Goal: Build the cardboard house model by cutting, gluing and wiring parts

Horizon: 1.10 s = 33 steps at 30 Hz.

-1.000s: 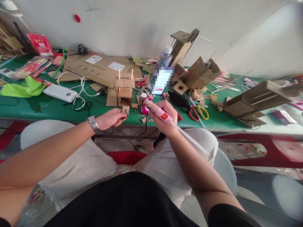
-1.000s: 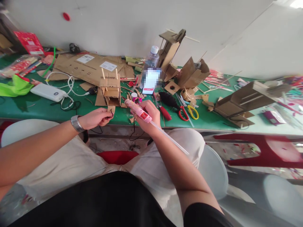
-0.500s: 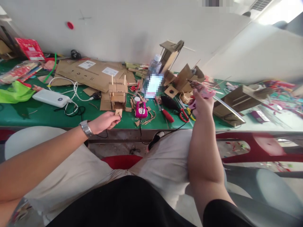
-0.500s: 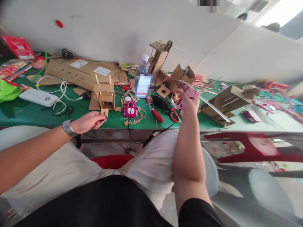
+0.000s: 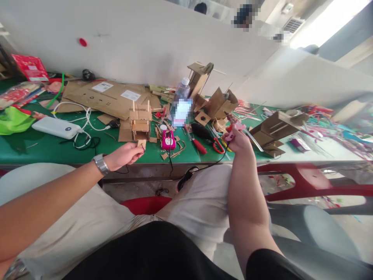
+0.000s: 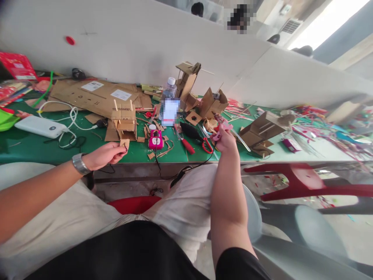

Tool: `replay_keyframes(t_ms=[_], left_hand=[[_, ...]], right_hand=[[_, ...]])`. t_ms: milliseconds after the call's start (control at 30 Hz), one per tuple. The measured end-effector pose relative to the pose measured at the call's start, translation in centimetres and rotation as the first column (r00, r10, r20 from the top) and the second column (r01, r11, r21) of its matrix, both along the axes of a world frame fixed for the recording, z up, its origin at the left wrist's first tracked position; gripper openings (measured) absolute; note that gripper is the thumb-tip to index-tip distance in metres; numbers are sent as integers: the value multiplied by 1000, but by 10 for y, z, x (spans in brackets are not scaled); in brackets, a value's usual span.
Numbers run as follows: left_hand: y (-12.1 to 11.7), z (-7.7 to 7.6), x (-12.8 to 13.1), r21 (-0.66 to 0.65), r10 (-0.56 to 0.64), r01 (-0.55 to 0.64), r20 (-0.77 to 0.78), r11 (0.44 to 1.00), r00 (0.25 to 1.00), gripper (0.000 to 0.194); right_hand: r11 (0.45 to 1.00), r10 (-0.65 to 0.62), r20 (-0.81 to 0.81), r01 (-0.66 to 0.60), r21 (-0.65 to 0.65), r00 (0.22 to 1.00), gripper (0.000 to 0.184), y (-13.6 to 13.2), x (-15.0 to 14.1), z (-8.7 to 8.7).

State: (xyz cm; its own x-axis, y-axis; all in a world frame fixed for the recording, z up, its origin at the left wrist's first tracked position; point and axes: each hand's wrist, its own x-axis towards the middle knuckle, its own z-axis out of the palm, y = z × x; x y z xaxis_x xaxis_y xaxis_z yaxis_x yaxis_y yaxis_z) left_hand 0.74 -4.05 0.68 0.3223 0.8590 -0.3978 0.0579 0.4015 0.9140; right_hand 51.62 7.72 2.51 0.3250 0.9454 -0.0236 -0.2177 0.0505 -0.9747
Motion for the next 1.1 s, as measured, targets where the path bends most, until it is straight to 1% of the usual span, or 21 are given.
replay_keyframes(t_ms=[33, 100, 200, 300, 467, 533, 600, 667, 767, 867, 933, 967, 1033, 1067, 1100], left_hand=[[0, 0, 1, 6, -3, 3, -4, 1000, 1000, 37], [0, -1, 1, 16, -8, 8, -8, 1000, 1000, 37], [0, 0, 2, 16, -11, 11, -4, 1000, 1000, 38], [-1, 2, 3, 16, -6, 6, 2, 1000, 1000, 38], [-1, 1, 3, 5, 0, 0, -12, 1000, 1000, 37], [-1, -1, 3, 13, -6, 6, -16, 1000, 1000, 37], [-1, -1, 3, 17, -9, 10, -23, 1000, 1000, 36], [-1, -1, 3, 12, -15, 16, -34, 1000, 999, 36], [-1, 1, 3, 11, -15, 15, -44, 1000, 999, 36], [-2, 3, 3, 12, -16, 17, -45, 1000, 999, 37], [-3, 4, 3, 15, -20, 21, -39, 1000, 999, 38], [-3, 4, 3, 15, -22, 22, -35, 1000, 999, 38], [-4, 6, 3, 18, -22, 22, -25, 1000, 999, 38], [-4, 6, 2, 18, -21, 21, -20, 1000, 1000, 38], [-5, 7, 2, 19, -20, 20, -16, 1000, 1000, 38]], right_hand=[[1000, 1, -8, -1, -25, 1000, 28, -3, -2, 2], [999, 7, -25, -8, -54, 1000, 35, -8, -6, 7], [997, 43, -37, -45, -59, 998, 37, -13, -12, 15], [994, 105, -51, -107, -34, 993, 40, -17, -18, 21], [984, 177, -3, -177, 22, 984, 45, -21, -20, 22], [980, 196, 14, -197, 27, 980, 45, -22, -19, 22], [980, 198, 10, -199, 2, 980, 44, -23, -19, 21], [986, 152, -21, -153, -64, 988, 45, -23, -20, 21], [985, 37, -69, -48, -165, 997, 43, -19, -16, 20], [970, -87, -92, 64, -233, 992, 30, -15, -5, 18], [947, -189, -96, 156, -280, 977, 18, -13, 6, 16], [932, -239, -91, 201, -303, 967, 21, -13, 12, 15], [896, -326, -72, 284, -340, 943, 39, -13, 22, 12], [879, -361, -58, 318, -355, 931, 44, -13, 26, 10], [863, -388, -41, 348, -367, 921, 44, -14, 30, 7]])
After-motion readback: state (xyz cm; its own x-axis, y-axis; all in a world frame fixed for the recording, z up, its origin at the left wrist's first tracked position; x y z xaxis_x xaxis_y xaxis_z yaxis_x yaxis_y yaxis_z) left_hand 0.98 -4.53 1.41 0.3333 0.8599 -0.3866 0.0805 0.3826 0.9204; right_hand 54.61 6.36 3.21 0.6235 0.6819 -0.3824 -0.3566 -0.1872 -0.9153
